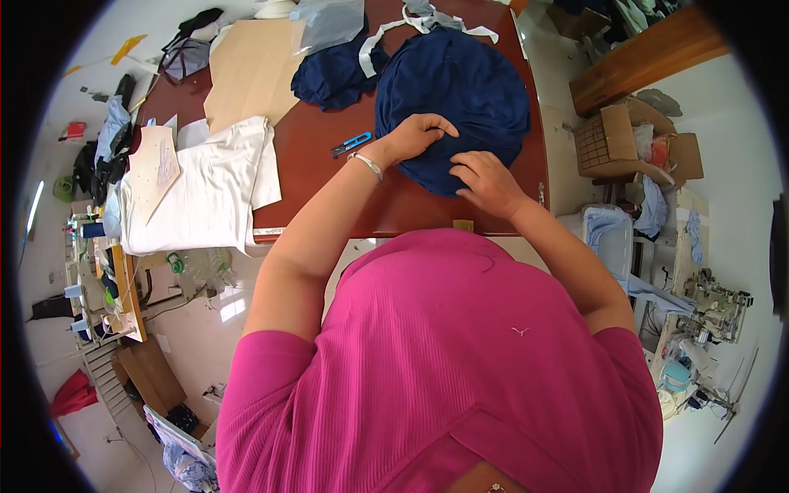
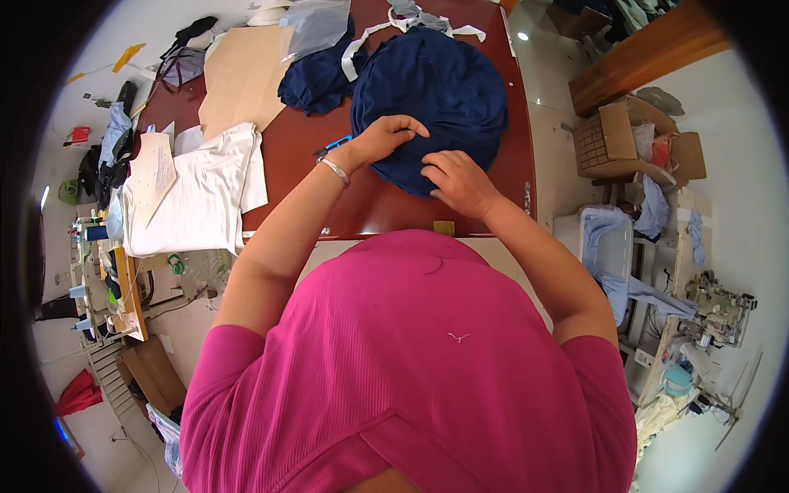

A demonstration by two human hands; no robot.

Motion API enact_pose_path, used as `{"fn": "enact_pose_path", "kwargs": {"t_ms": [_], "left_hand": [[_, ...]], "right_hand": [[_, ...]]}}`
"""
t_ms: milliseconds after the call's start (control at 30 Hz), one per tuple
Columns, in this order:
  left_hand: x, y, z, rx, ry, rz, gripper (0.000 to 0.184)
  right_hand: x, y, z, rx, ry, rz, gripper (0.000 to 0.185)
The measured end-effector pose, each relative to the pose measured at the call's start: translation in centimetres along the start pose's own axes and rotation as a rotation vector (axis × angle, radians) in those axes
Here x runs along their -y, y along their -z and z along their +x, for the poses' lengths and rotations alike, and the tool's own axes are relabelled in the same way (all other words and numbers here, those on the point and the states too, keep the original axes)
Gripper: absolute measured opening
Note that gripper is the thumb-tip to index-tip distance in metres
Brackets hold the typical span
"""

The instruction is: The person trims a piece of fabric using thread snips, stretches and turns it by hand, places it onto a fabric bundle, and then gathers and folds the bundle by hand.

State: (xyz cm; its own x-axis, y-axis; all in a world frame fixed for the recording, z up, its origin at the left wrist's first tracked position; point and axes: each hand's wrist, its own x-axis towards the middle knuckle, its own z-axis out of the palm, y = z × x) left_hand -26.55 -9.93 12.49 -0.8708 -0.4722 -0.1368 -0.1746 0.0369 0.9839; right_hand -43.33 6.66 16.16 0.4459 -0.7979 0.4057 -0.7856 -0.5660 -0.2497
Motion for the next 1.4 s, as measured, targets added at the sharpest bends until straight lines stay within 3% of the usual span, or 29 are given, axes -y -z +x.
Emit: {"fn": "enact_pose_path", "kwargs": {"t_ms": [100,200,300,433,567,667,767,867,1133,1233,1400], "left_hand": [[-0.2,0.1,-0.1,0.01,-0.032,0.025,0.024],[-0.2,0.1,-0.2,0.059,-0.046,0.027,0.023],[-0.5,-0.1,-0.3,0.102,-0.023,-0.002,0.02],[-1.4,-0.3,-0.5,0.103,0.081,-0.211,0.018],[-2.3,-0.3,-0.9,0.115,-0.016,0.152,0.025],[-0.2,0.1,0.1,0.011,0.019,0.105,0.026],[0.4,0.2,0.2,-0.159,0.074,-0.133,0.028],[-0.5,0.0,0.3,-0.229,0.165,-0.319,0.03],[-1.5,0.3,0.3,-0.179,0.302,-0.584,0.029],[-0.8,-0.1,0.5,-0.25,0.197,-0.559,0.023],[0.3,0.0,0.6,-0.178,0.07,-0.289,0.019]], "right_hand": [[-1.4,-0.7,-1.2,-0.021,-0.069,-0.019,0.019],[-1.3,0.5,-1.1,-0.035,-0.156,0.223,0.014],[-1.2,1.2,-0.5,-0.042,-0.363,0.423,0.013],[-1.7,1.4,0.8,-0.197,-0.572,0.434,0.014],[-2.8,0.9,2.3,-0.254,-0.667,0.392,0.013],[-2.5,0.7,2.5,-0.376,-0.322,-0.05,0.015],[-1.0,0.8,1.5,-0.147,-0.096,0.042,0.018],[-0.7,-0.8,0.1,-0.047,-0.201,0.061,0.019],[-0.2,-0.7,-0.9,-0.112,-0.068,0.038,0.011],[0.4,0.0,-1.6,-0.079,-0.005,0.083,0.01],[0.3,0.5,-2.0,-0.059,-0.043,0.162,0.008]]}}
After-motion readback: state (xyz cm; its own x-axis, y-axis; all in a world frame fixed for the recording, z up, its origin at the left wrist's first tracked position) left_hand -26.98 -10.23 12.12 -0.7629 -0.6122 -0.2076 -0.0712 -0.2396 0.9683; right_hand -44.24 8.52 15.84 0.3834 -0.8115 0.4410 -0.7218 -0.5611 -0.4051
